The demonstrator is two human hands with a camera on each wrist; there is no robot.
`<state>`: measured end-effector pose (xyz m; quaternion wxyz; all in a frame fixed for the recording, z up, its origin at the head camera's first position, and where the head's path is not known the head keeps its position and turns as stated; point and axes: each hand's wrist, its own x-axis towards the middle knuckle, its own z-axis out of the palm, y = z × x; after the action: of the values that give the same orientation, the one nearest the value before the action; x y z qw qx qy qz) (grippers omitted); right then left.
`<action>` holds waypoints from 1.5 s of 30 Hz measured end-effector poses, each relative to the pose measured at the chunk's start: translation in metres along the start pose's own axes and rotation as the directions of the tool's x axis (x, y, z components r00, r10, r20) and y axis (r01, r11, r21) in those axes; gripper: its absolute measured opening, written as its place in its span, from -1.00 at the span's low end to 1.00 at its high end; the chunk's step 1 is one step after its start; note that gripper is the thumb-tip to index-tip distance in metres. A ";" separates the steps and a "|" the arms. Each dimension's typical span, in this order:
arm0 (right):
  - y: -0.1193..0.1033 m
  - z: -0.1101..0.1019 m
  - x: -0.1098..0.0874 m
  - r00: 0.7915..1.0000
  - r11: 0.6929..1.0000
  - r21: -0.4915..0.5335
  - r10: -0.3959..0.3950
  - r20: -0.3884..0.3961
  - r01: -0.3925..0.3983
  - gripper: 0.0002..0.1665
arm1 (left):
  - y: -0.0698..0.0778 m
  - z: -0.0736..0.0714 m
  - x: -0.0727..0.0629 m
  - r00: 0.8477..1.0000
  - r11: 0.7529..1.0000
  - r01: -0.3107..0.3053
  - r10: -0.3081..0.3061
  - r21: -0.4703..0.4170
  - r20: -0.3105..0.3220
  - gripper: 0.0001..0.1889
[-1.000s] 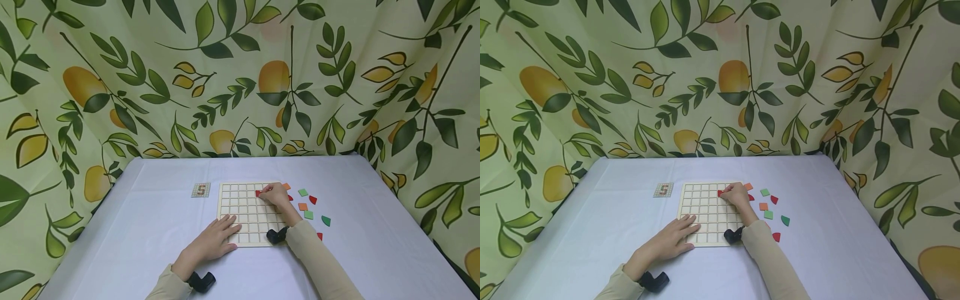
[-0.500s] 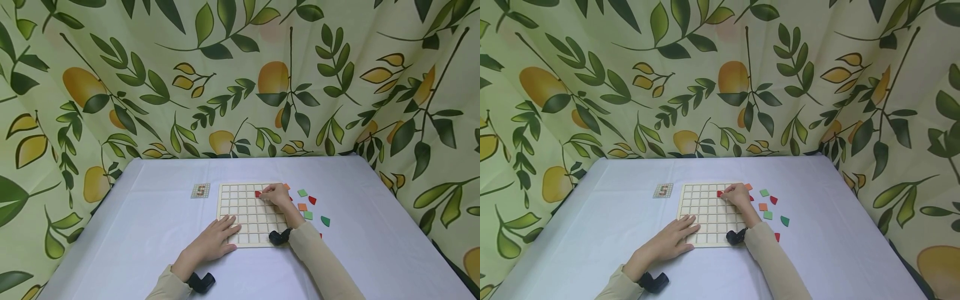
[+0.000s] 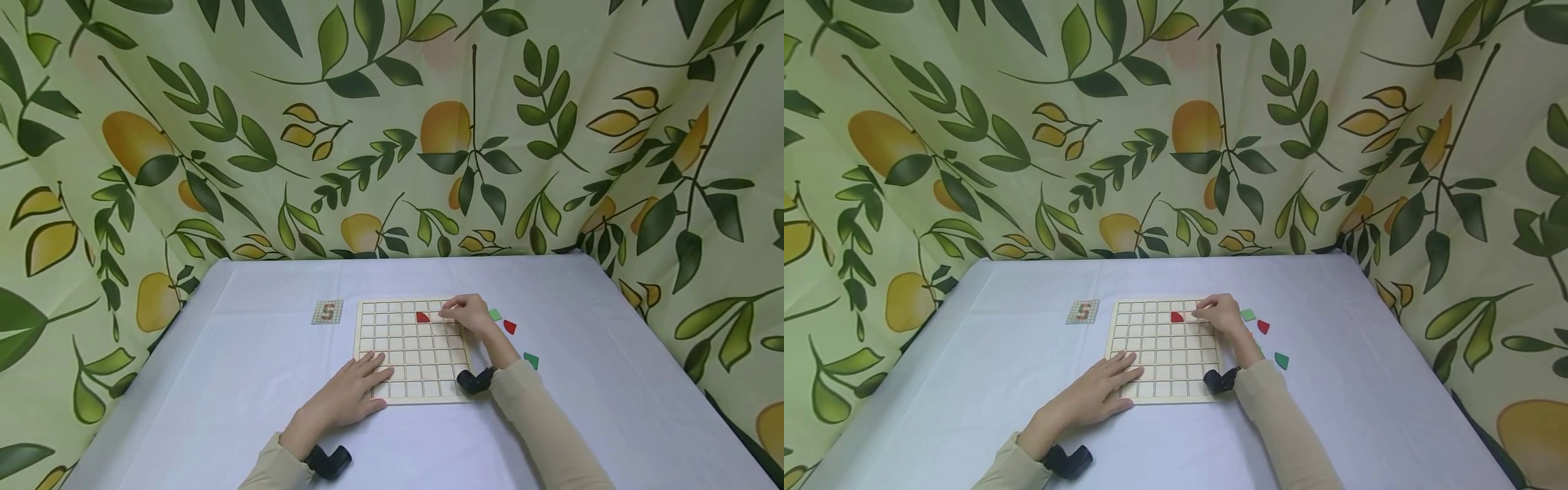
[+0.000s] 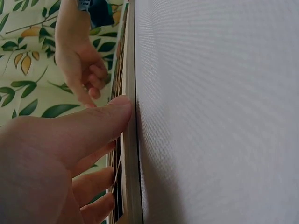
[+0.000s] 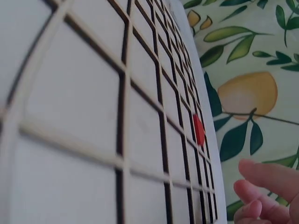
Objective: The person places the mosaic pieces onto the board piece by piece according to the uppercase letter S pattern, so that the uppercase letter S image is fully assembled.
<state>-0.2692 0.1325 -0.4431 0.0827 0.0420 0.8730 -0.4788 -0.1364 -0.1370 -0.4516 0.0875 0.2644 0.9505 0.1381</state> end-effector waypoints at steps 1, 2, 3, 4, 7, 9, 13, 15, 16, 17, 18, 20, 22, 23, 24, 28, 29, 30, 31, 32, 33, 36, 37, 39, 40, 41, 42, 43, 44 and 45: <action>0.002 -0.003 0.001 1.000 1.000 -0.006 -0.008 0.005 0.008 -0.72 | 0.000 0.000 0.000 1.000 1.000 0.000 0.000 0.000 0.000 -0.40; 0.003 -0.006 0.002 1.000 1.000 -0.015 -0.017 0.013 0.018 -0.72 | 0.000 0.000 0.000 1.000 1.000 0.000 0.000 0.001 0.000 -0.40; 0.005 -0.010 0.004 0.999 1.000 -0.015 -0.024 0.025 0.025 -0.71 | 0.000 0.000 0.000 1.000 1.000 0.000 0.000 0.001 0.000 -0.40; 0.006 -0.013 0.005 0.999 0.999 -0.018 -0.029 0.036 0.030 -0.71 | 0.000 0.000 0.000 1.000 1.000 0.001 -0.001 0.001 0.000 -0.40; 0.009 -0.023 0.008 0.997 0.998 -0.043 -0.045 0.062 0.048 -0.70 | 0.000 0.000 0.000 1.000 1.000 0.004 -0.004 -0.005 0.000 -0.40; 0.011 -0.028 0.011 0.997 0.996 -0.067 -0.049 0.067 0.053 -0.70 | -0.001 0.000 0.000 1.000 1.000 0.004 -0.004 -0.011 -0.001 -0.40; 0.013 -0.038 0.016 0.996 0.989 -0.136 -0.048 0.070 0.057 -0.65 | -0.001 0.000 0.000 1.000 1.000 0.001 -0.001 -0.020 -0.001 -0.40; 0.015 -0.042 0.019 0.997 0.987 -0.153 -0.037 0.074 0.048 -0.64 | -0.001 0.000 0.000 1.000 1.000 -0.001 0.001 -0.018 0.001 -0.40; 0.015 -0.044 0.019 0.996 0.986 -0.160 -0.038 0.079 0.050 -0.63 | 0.000 -0.001 -0.001 1.000 1.000 -0.002 0.002 -0.016 0.001 -0.40; 0.016 -0.045 0.020 0.996 0.984 -0.168 -0.040 0.083 0.053 -0.63 | 0.000 -0.001 -0.001 1.000 1.000 -0.001 0.001 -0.015 0.003 -0.40; 0.017 -0.047 0.021 0.995 0.983 -0.173 -0.046 0.090 0.061 -0.63 | 0.001 -0.002 -0.001 1.000 1.000 -0.003 0.003 -0.013 0.004 -0.40; 0.019 -0.049 0.023 0.992 0.978 -0.189 -0.066 0.105 0.085 -0.63 | 0.001 -0.002 -0.001 1.000 1.000 -0.006 0.006 -0.007 0.002 -0.40; 0.021 -0.051 0.025 0.988 0.973 -0.203 -0.089 0.128 0.114 -0.62 | 0.001 -0.003 -0.001 1.000 1.000 -0.010 0.010 -0.015 -0.001 -0.41; 0.022 -0.052 0.027 0.986 0.971 -0.206 -0.094 0.137 0.121 -0.62 | 0.001 -0.002 -0.001 1.000 1.000 -0.012 0.012 -0.020 -0.003 -0.41; 0.023 -0.053 0.028 0.984 0.969 -0.211 -0.098 0.146 0.128 -0.61 | 0.001 -0.003 -0.001 1.000 1.000 -0.014 0.014 -0.018 -0.005 -0.41; 0.026 -0.056 0.033 0.981 0.966 -0.229 -0.081 0.177 0.120 -0.57 | 0.001 -0.002 -0.002 1.000 1.000 -0.016 0.016 -0.018 -0.009 -0.41; 0.027 -0.056 0.034 0.981 0.966 -0.232 -0.071 0.180 0.112 -0.57 | 0.001 -0.002 -0.002 1.000 1.000 -0.017 0.017 -0.018 -0.009 -0.41; 0.027 -0.057 0.035 0.980 0.965 -0.237 -0.066 0.187 0.110 -0.56 | 0.001 -0.002 -0.002 1.000 1.000 -0.017 0.017 -0.014 -0.009 -0.41; 0.027 -0.057 0.036 0.979 0.964 -0.242 -0.062 0.193 0.109 -0.55 | 0.001 -0.002 -0.001 1.000 1.000 -0.016 0.016 -0.019 -0.009 -0.41; 0.028 -0.057 0.036 0.979 0.963 -0.248 -0.061 0.197 0.109 -0.55 | 0.001 -0.002 -0.001 1.000 1.000 -0.015 0.014 -0.017 -0.008 -0.41; 0.028 -0.057 0.037 0.979 0.963 -0.250 -0.054 0.196 0.103 -0.55 | 0.001 -0.002 -0.001 1.000 1.000 -0.013 0.013 -0.018 -0.005 -0.41; 0.029 -0.056 0.038 0.978 0.958 -0.265 -0.052 0.200 0.106 -0.53 | 0.001 -0.001 -0.001 1.000 1.000 -0.006 0.006 -0.020 0.002 -0.41; 0.029 -0.056 0.038 0.979 0.957 -0.271 -0.050 0.197 0.103 -0.53 | 0.001 -0.001 -0.001 1.000 1.000 -0.003 0.003 -0.020 0.005 -0.41; 0.029 -0.055 0.039 0.981 0.956 -0.278 -0.037 0.189 0.090 -0.53 | 0.001 -0.001 -0.001 1.000 1.000 -0.001 0.001 -0.016 0.008 -0.40; 0.029 -0.054 0.039 0.982 0.955 -0.284 -0.038 0.187 0.091 -0.53 | 0.001 -0.001 -0.001 1.000 1.000 -0.002 0.002 -0.016 0.007 -0.40; 0.030 -0.054 0.039 0.982 0.954 -0.289 -0.034 0.183 0.087 -0.54 | 0.001 -0.001 -0.002 1.000 1.000 -0.003 0.003 -0.020 0.005 -0.40; 0.030 -0.053 0.040 0.983 0.953 -0.291 -0.030 0.179 0.082 -0.56 | 0.001 -0.002 -0.002 1.000 1.000 -0.004 0.004 -0.024 0.004 -0.40; 0.030 -0.052 0.040 0.985 0.954 -0.290 -0.025 0.172 0.074 -0.57 | 0.002 -0.002 -0.002 1.000 1.000 -0.005 0.005 -0.026 0.002 -0.41; 0.030 -0.052 0.040 0.986 0.955 -0.289 -0.022 0.168 0.071 -0.59 | 0.002 -0.003 -0.003 1.000 1.000 -0.007 0.007 -0.027 0.000 -0.41; 0.031 -0.051 0.040 0.986 0.954 -0.291 -0.023 0.167 0.072 -0.60 | 0.002 -0.004 -0.003 1.000 1.000 -0.009 0.009 -0.030 -0.001 -0.41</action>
<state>-0.3095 0.1919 -0.4491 0.1470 -0.0307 0.9261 -0.3462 -0.1337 -0.1374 -0.4473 0.0902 0.2672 0.9472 0.1527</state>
